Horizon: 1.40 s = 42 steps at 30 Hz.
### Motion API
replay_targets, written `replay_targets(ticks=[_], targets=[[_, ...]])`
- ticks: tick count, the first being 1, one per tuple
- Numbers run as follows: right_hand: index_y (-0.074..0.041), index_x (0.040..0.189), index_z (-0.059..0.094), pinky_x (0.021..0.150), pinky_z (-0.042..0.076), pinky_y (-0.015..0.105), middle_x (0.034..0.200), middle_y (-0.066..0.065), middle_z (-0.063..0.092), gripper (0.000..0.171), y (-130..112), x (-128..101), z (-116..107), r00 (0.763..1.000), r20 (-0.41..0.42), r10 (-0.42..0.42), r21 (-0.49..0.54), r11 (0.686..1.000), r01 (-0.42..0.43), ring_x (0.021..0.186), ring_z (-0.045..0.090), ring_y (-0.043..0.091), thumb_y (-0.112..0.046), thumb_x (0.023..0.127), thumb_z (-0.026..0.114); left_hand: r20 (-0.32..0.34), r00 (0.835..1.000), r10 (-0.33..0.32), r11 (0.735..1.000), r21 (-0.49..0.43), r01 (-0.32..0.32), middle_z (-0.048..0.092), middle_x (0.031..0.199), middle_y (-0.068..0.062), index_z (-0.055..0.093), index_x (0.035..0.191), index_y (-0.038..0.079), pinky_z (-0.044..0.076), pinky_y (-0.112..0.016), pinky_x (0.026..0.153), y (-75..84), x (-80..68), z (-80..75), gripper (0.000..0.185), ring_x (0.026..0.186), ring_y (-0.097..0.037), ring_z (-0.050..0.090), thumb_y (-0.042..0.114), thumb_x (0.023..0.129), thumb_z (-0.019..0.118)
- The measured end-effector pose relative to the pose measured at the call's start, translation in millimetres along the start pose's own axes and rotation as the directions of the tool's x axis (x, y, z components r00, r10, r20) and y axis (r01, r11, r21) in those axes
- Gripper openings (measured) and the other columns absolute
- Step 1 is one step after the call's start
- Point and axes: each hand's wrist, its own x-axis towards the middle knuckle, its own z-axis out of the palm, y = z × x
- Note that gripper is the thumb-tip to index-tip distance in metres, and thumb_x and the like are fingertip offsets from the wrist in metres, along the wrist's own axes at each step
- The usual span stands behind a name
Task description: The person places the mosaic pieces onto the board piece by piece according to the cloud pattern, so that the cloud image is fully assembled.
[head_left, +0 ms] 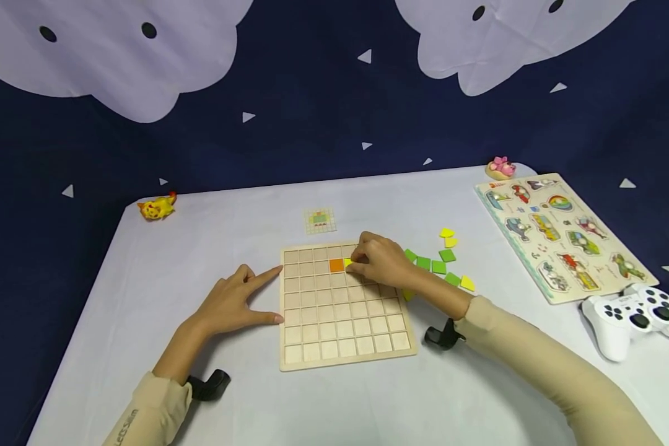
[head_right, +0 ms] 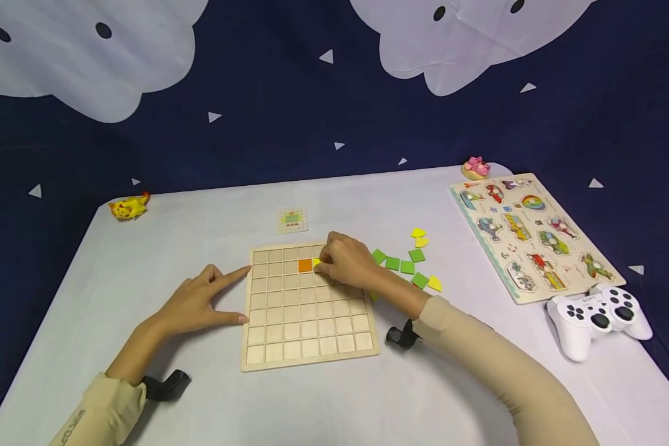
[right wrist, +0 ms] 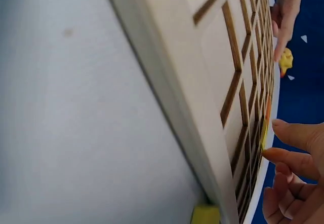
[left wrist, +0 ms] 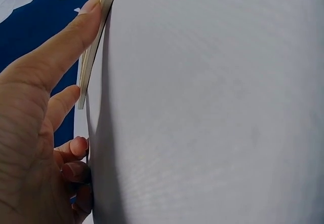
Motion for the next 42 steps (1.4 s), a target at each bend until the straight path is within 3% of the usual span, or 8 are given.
replay_targets(ticks=[6, 15, 22, 26, 33, 42], targets=[[0.0, 0.1, 0.077, 0.067, 0.05, 0.031, 0.091, 0.007, 0.061, 0.026, 13.1, -8.1, -19.8, 0.999, -0.036, 0.032, -0.032, 0.999, -0.033, 0.075, 0.056, 0.016, -0.023, 0.087, 0.077, 0.002, 1.0, -0.016, 1.0, -0.006, 0.016, 0.044, 0.095, -0.001, 0.043, 0.151, 0.033, 0.029, -0.032, 0.066, -0.7, -1.3, 0.8, 0.097, 0.066, -0.016, 0.036, 0.073, 0.069, 0.074], [0.002, 0.104, 0.076, 0.064, 0.045, 0.034, 0.091, 0.012, 0.061, 0.03, 57.9, -37.7, -52.9, 0.975, -0.115, 0.192, -0.062, 0.978, -0.2, 0.076, 0.055, 0.022, -0.023, 0.086, 0.078, 0.0, 1.0, -0.017, 1.0, -0.003, 0.017, 0.044, 0.096, -0.002, 0.043, 0.151, 0.033, 0.029, -0.031, 0.065, -2.1, -2.6, 1.5, 0.097, 0.066, -0.016, 0.036, 0.074, 0.069, 0.073], [0.003, 0.099, 0.075, 0.063, 0.043, 0.039, 0.088, 0.014, 0.057, 0.03, 90.6, -66.2, -69.7, 0.916, -0.178, 0.358, -0.104, 0.919, -0.38, 0.076, 0.054, 0.026, -0.025, 0.086, 0.076, -0.008, 1.0, -0.002, 1.0, 0.004, 0.002, 0.044, 0.095, -0.002, 0.043, 0.151, 0.031, 0.029, -0.03, 0.064, -2.4, -2.6, 0.6, 0.096, 0.065, -0.016, 0.035, 0.073, 0.069, 0.074], [0.004, 0.092, 0.073, 0.061, 0.044, 0.044, 0.087, 0.017, 0.058, 0.034, 103.9, -76.5, -73.6, 0.883, -0.227, 0.412, -0.137, 0.884, -0.447, 0.074, 0.056, 0.03, -0.029, 0.085, 0.077, -0.005, 1.0, -0.011, 1.0, 0.009, 0.011, 0.044, 0.095, -0.001, 0.043, 0.151, 0.031, 0.029, -0.031, 0.065, -1.1, -2.7, 0.3, 0.096, 0.065, -0.016, 0.035, 0.073, 0.07, 0.073], [0.005, 0.085, 0.073, 0.065, 0.047, 0.048, 0.087, 0.019, 0.062, 0.037, 113.2, -81.3, -75.2, 0.875, -0.208, 0.437, -0.158, 0.868, -0.471, 0.078, 0.061, 0.034, -0.032, 0.085, 0.077, -0.007, 1.0, -0.015, 1.0, 0.006, 0.015, 0.044, 0.095, -0.001, 0.043, 0.151, 0.031, 0.029, -0.031, 0.065, 0.5, -2.0, 2.1, 0.096, 0.065, -0.016, 0.034, 0.073, 0.069, 0.073], [0.007, 0.097, 0.074, 0.07, 0.048, 0.052, 0.095, 0.024, 0.06, 0.025, 118.0, -76.8, -77.5, 0.874, -0.162, 0.458, -0.168, 0.86, -0.482, 0.086, 0.061, 0.04, -0.015, 0.085, 0.069, -0.007, 1.0, -0.011, 1.0, 0.004, 0.011, 0.043, 0.094, -0.001, 0.044, 0.151, 0.031, 0.029, -0.031, 0.066, -0.5, -1.7, 3.9, 0.096, 0.067, -0.016, 0.035, 0.073, 0.07, 0.073]])
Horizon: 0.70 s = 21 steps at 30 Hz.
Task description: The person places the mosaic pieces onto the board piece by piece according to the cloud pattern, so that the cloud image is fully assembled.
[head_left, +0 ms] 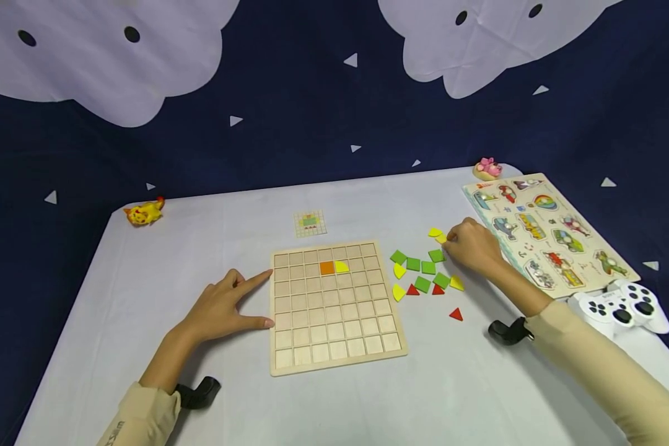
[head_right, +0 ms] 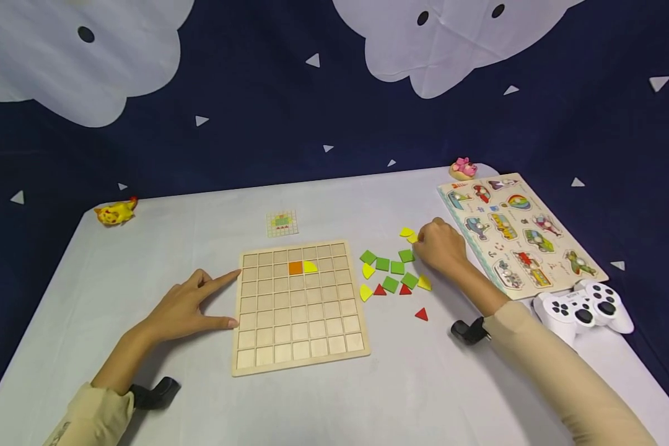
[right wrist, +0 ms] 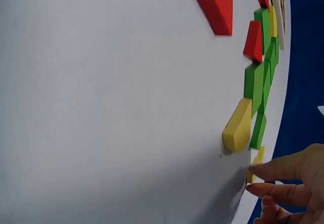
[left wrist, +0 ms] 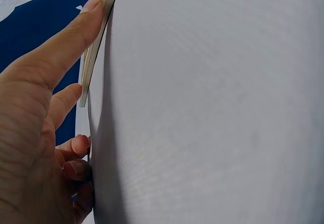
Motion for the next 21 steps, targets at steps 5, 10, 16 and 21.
replay_targets(ticks=[5, 10, 16, 21], targets=[[0.007, 0.101, 0.073, 0.066, 0.047, 0.051, 0.095, 0.024, 0.059, 0.025, 4.9, 1.9, -0.7, 1.0, -0.006, -0.001, 0.009, 1.0, 0.001, 0.082, 0.059, 0.038, -0.008, 0.083, 0.063, -0.002, 1.0, -0.001, 1.0, -0.005, 0.001, 0.043, 0.095, -0.001, 0.044, 0.15, 0.031, 0.029, -0.031, 0.066, 0.5, -0.1, 0.1, 0.096, 0.067, -0.016, 0.035, 0.073, 0.069, 0.073], [0.008, 0.102, 0.073, 0.068, 0.048, 0.053, 0.096, 0.025, 0.06, 0.031, 6.4, 4.0, 2.6, 0.999, -0.026, -0.026, 0.022, 0.999, 0.026, 0.085, 0.061, 0.04, -0.019, 0.086, 0.072, -0.005, 1.0, -0.003, 1.0, -0.005, 0.003, 0.043, 0.094, -0.001, 0.044, 0.15, 0.031, 0.029, -0.031, 0.066, 1.2, -1.0, -0.7, 0.096, 0.068, -0.016, 0.035, 0.073, 0.069, 0.074], [0.008, 0.099, 0.073, 0.069, 0.049, 0.054, 0.094, 0.023, 0.059, 0.031, 5.8, 5.2, 7.0, 0.998, -0.054, -0.021, 0.001, 1.0, 0.021, 0.085, 0.061, 0.04, -0.019, 0.086, 0.071, -0.002, 1.0, -0.001, 1.0, -0.008, 0.001, 0.043, 0.095, -0.001, 0.043, 0.151, 0.032, 0.029, -0.031, 0.065, 0.6, -1.0, -0.5, 0.096, 0.066, -0.016, 0.035, 0.074, 0.07, 0.073], [0.009, 0.098, 0.073, 0.069, 0.049, 0.054, 0.093, 0.024, 0.058, 0.033, 7.1, 6.3, 8.2, 0.998, -0.059, -0.008, 0.003, 1.0, 0.008, 0.083, 0.061, 0.042, -0.021, 0.083, 0.071, 0.006, 1.0, -0.009, 1.0, -0.008, 0.009, 0.043, 0.096, -0.002, 0.043, 0.151, 0.033, 0.029, -0.031, 0.065, 1.2, 0.0, -0.9, 0.097, 0.066, -0.017, 0.035, 0.074, 0.069, 0.073]])
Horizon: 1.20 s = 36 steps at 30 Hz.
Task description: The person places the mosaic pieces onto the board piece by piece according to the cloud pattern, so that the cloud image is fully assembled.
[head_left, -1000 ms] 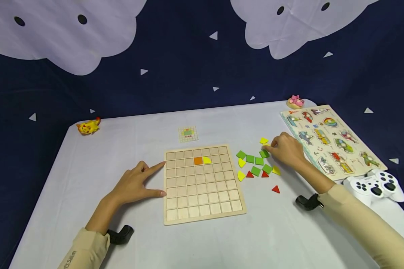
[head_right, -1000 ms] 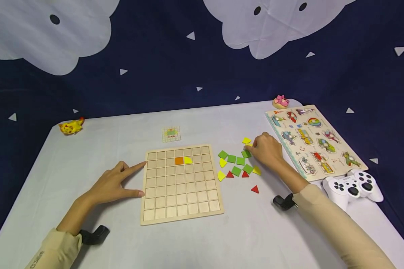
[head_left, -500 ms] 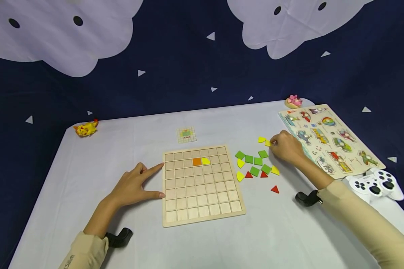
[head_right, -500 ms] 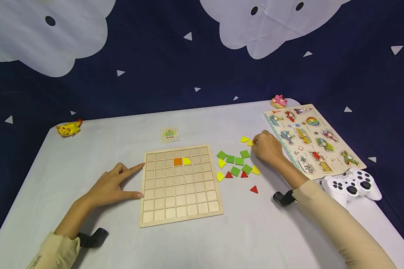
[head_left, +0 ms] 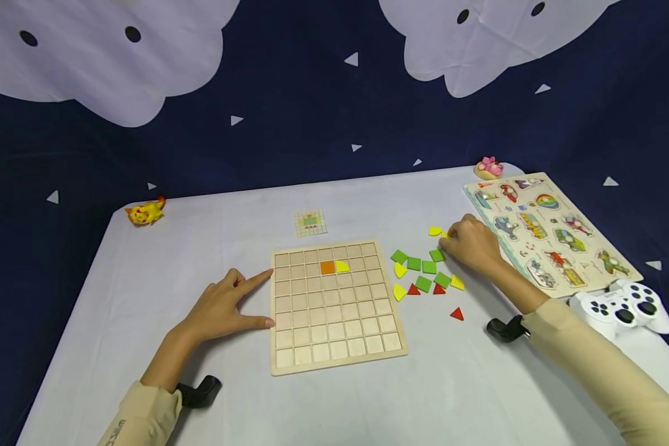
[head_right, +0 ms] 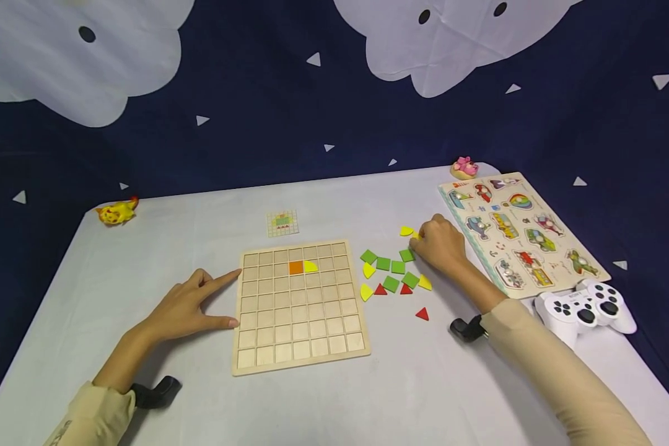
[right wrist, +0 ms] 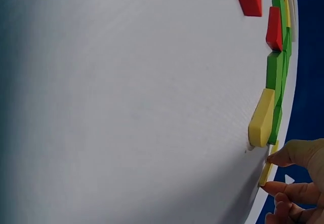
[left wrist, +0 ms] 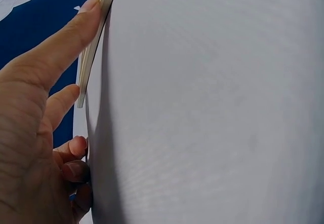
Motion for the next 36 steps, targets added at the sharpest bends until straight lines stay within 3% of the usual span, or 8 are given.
replay_targets(ticks=[12, 18, 26, 36], targets=[[0.008, 0.094, 0.073, 0.063, 0.046, 0.05, 0.089, 0.02, 0.058, 0.033, -7.0, -10.5, -6.4, 0.999, -0.028, -0.022, 0.031, 0.999, 0.023, 0.076, 0.058, 0.035, -0.023, 0.081, 0.074, 0.003, 1.0, 0.008, 1.0, 0.003, -0.008, 0.044, 0.094, -0.002, 0.044, 0.151, 0.031, 0.029, -0.031, 0.065, 1.8, 2.2, -4.0, 0.099, 0.066, -0.016, 0.036, 0.073, 0.067, 0.075], [0.008, 0.096, 0.073, 0.065, 0.047, 0.046, 0.092, 0.018, 0.059, 0.034, -30.2, -16.1, -5.0, 0.995, -0.002, -0.099, 0.067, 0.993, 0.099, 0.076, 0.057, 0.029, -0.023, 0.082, 0.075, 0.01, 1.0, 0.002, 1.0, 0.002, -0.002, 0.044, 0.094, -0.002, 0.044, 0.151, 0.031, 0.029, -0.031, 0.065, 1.9, 1.1, -4.4, 0.099, 0.065, -0.016, 0.037, 0.074, 0.067, 0.075], [0.004, 0.094, 0.074, 0.064, 0.048, 0.039, 0.09, 0.013, 0.06, 0.028, -61.0, -19.1, 4.2, 0.973, 0.015, -0.232, 0.108, 0.967, 0.229, 0.073, 0.056, 0.023, -0.022, 0.084, 0.075, 0.007, 1.0, 0.002, 1.0, -0.002, -0.002, 0.044, 0.094, -0.003, 0.044, 0.151, 0.03, 0.029, -0.031, 0.064, 2.5, 0.6, -4.9, 0.099, 0.065, -0.016, 0.036, 0.073, 0.067, 0.075], [0.002, 0.093, 0.075, 0.064, 0.049, 0.034, 0.091, 0.01, 0.061, 0.027, -93.1, -16.7, 14.8, 0.953, 0.053, -0.299, 0.144, 0.946, 0.289, 0.075, 0.056, 0.019, -0.021, 0.081, 0.079, 0.01, 1.0, 0.004, 1.0, -0.001, -0.004, 0.043, 0.093, -0.002, 0.043, 0.151, 0.031, 0.029, -0.031, 0.065, 1.0, 1.6, -3.9, 0.1, 0.065, -0.015, 0.036, 0.074, 0.066, 0.075]])
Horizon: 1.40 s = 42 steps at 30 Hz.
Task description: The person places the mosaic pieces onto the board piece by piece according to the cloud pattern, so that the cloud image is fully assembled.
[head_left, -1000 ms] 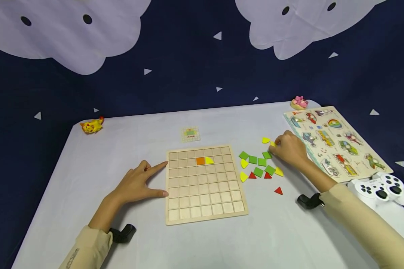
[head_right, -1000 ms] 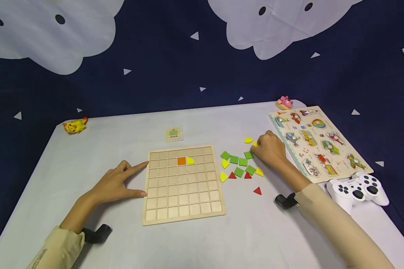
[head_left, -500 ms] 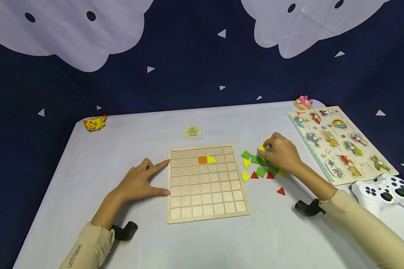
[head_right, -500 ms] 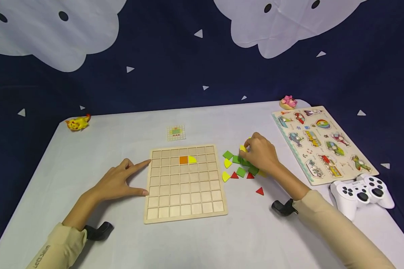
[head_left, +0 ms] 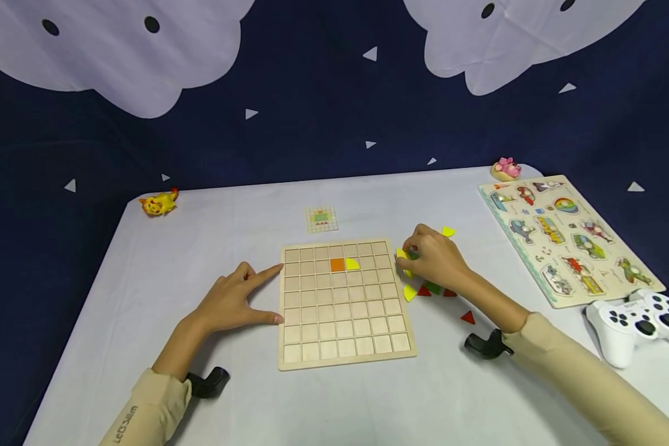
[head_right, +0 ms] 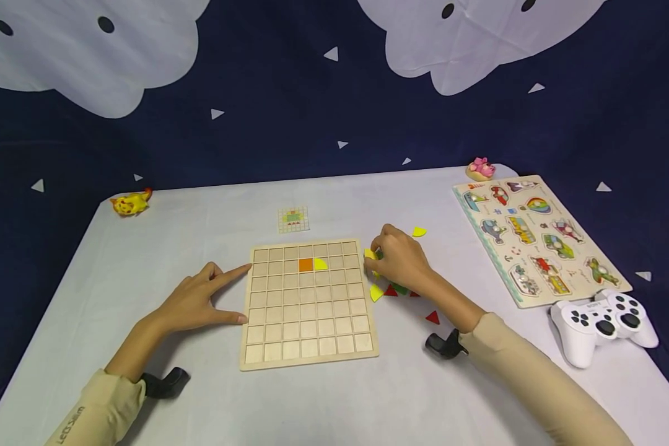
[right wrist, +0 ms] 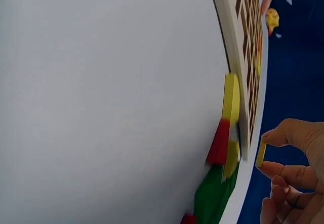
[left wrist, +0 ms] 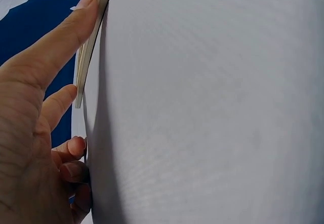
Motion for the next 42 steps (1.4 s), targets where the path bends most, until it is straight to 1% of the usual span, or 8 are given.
replay_targets(ticks=[6, 10, 14, 21, 26, 33, 38, 42], targets=[[0.0, 0.09, 0.076, 0.061, 0.044, 0.031, 0.089, 0.007, 0.06, 0.025, -16.7, 3.3, 10.7, 0.998, 0.026, -0.063, 0.014, 0.998, 0.062, 0.069, 0.051, 0.016, -0.023, 0.079, 0.08, -0.001, 1.0, 0.003, 1.0, 0.003, -0.003, 0.043, 0.093, -0.002, 0.043, 0.151, 0.032, 0.028, -0.031, 0.065, 0.1, -0.3, -0.4, 0.1, 0.065, -0.015, 0.035, 0.074, 0.066, 0.075], [-0.003, 0.088, 0.076, 0.062, 0.045, 0.031, 0.086, 0.004, 0.058, 0.022, -26.2, 4.0, 19.3, 0.991, 0.048, -0.123, 0.028, 0.992, 0.121, 0.07, 0.05, 0.014, -0.023, 0.079, 0.08, 0.002, 1.0, 0.0, 1.0, -0.005, 0.0, 0.043, 0.093, -0.002, 0.043, 0.151, 0.032, 0.028, -0.031, 0.064, 0.5, 0.2, -0.5, 0.099, 0.065, -0.015, 0.035, 0.074, 0.067, 0.075], [-0.005, 0.086, 0.077, 0.064, 0.047, 0.031, 0.085, 0.002, 0.056, 0.02, -33.3, 3.2, 24.9, 0.988, 0.06, -0.142, 0.038, 0.989, 0.14, 0.071, 0.051, 0.012, -0.023, 0.08, 0.08, 0.005, 1.0, -0.003, 1.0, -0.009, 0.003, 0.043, 0.093, -0.002, 0.044, 0.151, 0.032, 0.028, -0.031, 0.064, 1.1, 0.3, -0.3, 0.099, 0.065, -0.016, 0.035, 0.073, 0.067, 0.075], [-0.004, 0.088, 0.077, 0.064, 0.046, 0.029, 0.084, 0.002, 0.056, 0.02, -39.0, -0.2, 27.3, 0.984, 0.058, -0.169, 0.024, 0.985, 0.168, 0.07, 0.05, 0.011, -0.022, 0.079, 0.081, -0.003, 1.0, -0.001, 1.0, -0.001, 0.001, 0.043, 0.093, -0.002, 0.044, 0.15, 0.031, 0.028, -0.031, 0.065, 1.2, 0.0, 0.0, 0.099, 0.065, -0.016, 0.035, 0.073, 0.066, 0.075], [-0.005, 0.088, 0.076, 0.063, 0.046, 0.029, 0.083, 0.001, 0.057, 0.018, -42.5, -0.2, 27.2, 0.983, 0.071, -0.17, 0.028, 0.985, 0.168, 0.069, 0.051, 0.011, -0.02, 0.081, 0.082, -0.005, 1.0, 0.0, 1.0, -0.006, 0.0, 0.043, 0.093, -0.002, 0.044, 0.15, 0.03, 0.028, -0.031, 0.065, 1.1, 0.0, -0.7, 0.1, 0.065, -0.016, 0.035, 0.074, 0.066, 0.075], [-0.008, 0.076, 0.074, 0.06, 0.042, 0.028, 0.078, -0.001, 0.057, 0.014, -44.5, 0.8, 28.6, 0.985, 0.085, -0.149, 0.076, 0.987, 0.143, 0.064, 0.05, 0.01, -0.018, 0.082, 0.081, -0.001, 1.0, -0.003, 1.0, -0.005, 0.003, 0.043, 0.093, -0.002, 0.043, 0.151, 0.031, 0.028, -0.031, 0.065, 1.4, 1.0, -1.7, 0.1, 0.066, -0.016, 0.036, 0.074, 0.066, 0.075], [-0.008, 0.078, 0.074, 0.061, 0.042, 0.028, 0.079, -0.001, 0.057, 0.013, -44.1, 1.3, 30.0, 0.986, 0.088, -0.138, 0.091, 0.987, 0.13, 0.065, 0.05, 0.011, -0.018, 0.083, 0.081, 0.0, 1.0, -0.006, 1.0, -0.011, 0.006, 0.043, 0.094, -0.002, 0.044, 0.151, 0.031, 0.029, -0.031, 0.065, 1.1, 0.9, -2.1, 0.099, 0.066, -0.016, 0.036, 0.073, 0.067, 0.075], [-0.007, 0.083, 0.076, 0.063, 0.043, 0.028, 0.081, -0.001, 0.058, 0.013, -42.8, 0.1, 28.6, 0.985, 0.103, -0.135, 0.092, 0.988, 0.126, 0.068, 0.051, 0.011, -0.02, 0.083, 0.08, 0.002, 1.0, -0.005, 1.0, -0.013, 0.005, 0.043, 0.093, -0.002, 0.044, 0.151, 0.031, 0.029, -0.031, 0.065, 0.8, 1.2, -0.6, 0.099, 0.066, -0.016, 0.036, 0.072, 0.067, 0.076]])
